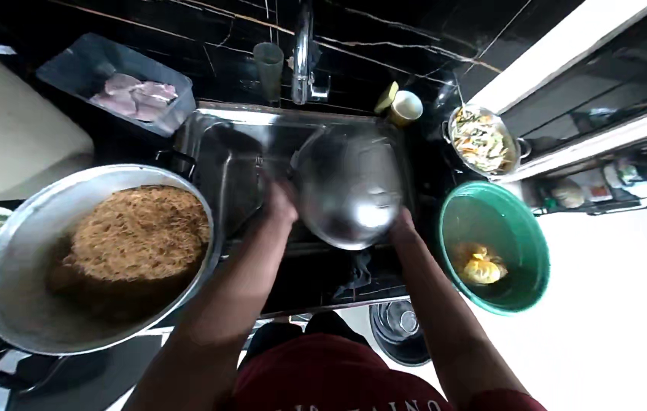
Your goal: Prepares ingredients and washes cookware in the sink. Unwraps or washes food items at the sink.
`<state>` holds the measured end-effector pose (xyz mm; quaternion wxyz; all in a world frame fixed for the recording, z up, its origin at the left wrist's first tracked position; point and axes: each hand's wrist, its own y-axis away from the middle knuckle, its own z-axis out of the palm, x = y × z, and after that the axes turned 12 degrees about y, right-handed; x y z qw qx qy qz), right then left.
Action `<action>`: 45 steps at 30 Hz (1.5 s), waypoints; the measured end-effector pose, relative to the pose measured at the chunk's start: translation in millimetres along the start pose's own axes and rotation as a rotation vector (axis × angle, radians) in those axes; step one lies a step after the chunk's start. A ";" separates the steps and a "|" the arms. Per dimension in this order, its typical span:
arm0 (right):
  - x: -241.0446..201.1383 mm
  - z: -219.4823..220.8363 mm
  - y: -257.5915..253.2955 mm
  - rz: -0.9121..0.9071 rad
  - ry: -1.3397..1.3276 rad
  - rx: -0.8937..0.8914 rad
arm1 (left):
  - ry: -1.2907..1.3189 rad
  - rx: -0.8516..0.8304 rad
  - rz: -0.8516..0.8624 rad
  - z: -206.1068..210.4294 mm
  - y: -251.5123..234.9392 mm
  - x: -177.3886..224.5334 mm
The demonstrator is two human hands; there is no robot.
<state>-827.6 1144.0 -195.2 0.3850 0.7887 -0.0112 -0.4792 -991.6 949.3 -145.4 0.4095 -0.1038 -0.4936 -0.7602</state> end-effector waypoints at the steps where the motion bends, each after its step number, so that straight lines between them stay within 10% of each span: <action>1: -3.1 1.8 -3.9 0.085 -0.135 0.001 | 0.039 -0.101 -0.009 15.8 -0.3 1.1; 8: -26.8 -18.7 -5.1 -0.132 -0.215 -0.043 | -0.040 0.129 0.054 -20.2 -41.0 -1.6; 14: -14.1 1.9 -10.9 -0.016 -0.156 0.156 | -0.047 -0.030 -0.015 -4.7 -20.2 4.9; 19: -48.5 -23.2 51.1 -0.498 -0.080 -0.195 | -0.255 0.164 0.020 -50.6 -26.8 8.5; 22: -41.5 -8.7 104.4 -0.844 0.480 -0.402 | -0.343 0.081 -0.064 -66.0 -12.4 2.4; 26: 5.6 18.3 127.3 -1.570 1.079 -0.176 | -0.564 -0.034 0.010 -71.4 36.1 8.3; 30: 24.5 23.5 127.9 -1.745 1.076 -0.016 | -0.999 -0.028 0.040 -77.0 59.5 29.1; 39: 37.8 35.2 97.6 -1.714 1.038 -0.010 | -0.856 0.010 0.239 -103.2 35.8 7.8; 45: 46.2 56.1 25.3 -1.002 1.465 -0.445 | -0.889 -0.124 0.129 -98.0 9.1 -6.8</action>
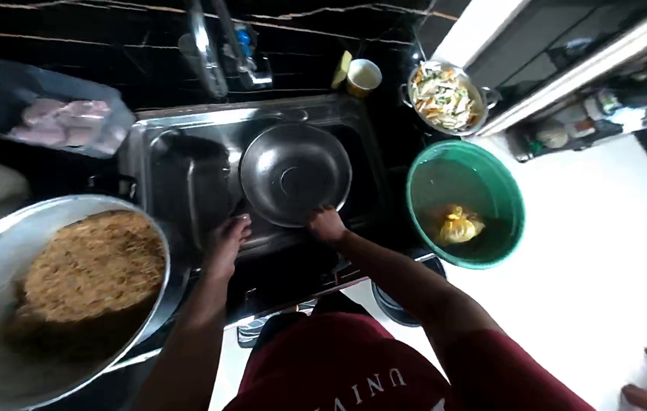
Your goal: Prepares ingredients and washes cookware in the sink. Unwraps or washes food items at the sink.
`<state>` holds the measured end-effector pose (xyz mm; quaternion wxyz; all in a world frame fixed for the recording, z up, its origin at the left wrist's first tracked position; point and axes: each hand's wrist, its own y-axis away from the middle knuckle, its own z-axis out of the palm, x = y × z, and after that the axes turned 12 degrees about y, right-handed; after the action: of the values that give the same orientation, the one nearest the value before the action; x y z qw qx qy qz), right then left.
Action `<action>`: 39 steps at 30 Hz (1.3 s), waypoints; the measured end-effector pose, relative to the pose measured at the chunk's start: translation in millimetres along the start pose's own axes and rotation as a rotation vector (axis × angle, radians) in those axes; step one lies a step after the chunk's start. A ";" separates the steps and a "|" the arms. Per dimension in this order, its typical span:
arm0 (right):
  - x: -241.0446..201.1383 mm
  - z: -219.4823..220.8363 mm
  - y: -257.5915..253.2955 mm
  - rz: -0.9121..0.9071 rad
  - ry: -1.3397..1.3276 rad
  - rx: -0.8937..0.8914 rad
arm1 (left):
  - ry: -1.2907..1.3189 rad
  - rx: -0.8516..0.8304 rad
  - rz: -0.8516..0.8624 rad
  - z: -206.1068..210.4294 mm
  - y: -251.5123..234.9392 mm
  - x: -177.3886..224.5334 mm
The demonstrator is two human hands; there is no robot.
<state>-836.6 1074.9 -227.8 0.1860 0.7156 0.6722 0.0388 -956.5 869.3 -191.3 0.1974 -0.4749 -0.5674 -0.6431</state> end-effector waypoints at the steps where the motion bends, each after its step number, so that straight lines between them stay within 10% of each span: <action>1: 5.0 6.6 -9.7 0.031 -0.021 -0.075 | -0.007 -0.015 0.008 1.7 -1.9 -1.5; 7: 16.0 10.7 -13.0 0.127 -0.219 -0.077 | -0.110 -0.079 0.051 18.5 -8.9 -1.2; 12: 48.1 -84.2 95.7 0.221 -0.173 0.415 | -0.217 -0.088 0.180 38.2 0.6 21.4; 19: 197.9 -46.1 231.8 0.877 -0.140 -0.254 | -0.164 -0.247 0.296 79.8 -0.2 49.7; 25: 221.7 -41.1 240.5 0.682 -0.289 0.110 | -0.214 -0.416 0.398 121.6 17.4 76.1; 39: 176.4 -198.0 223.8 0.433 -0.350 0.585 | -0.322 -0.655 0.810 169.6 79.9 154.1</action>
<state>-668.6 1283.5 -7.2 0.0736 0.8593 0.4466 -0.2382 -900.1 1046.6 -35.5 0.1815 -0.7845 -0.1320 -0.5780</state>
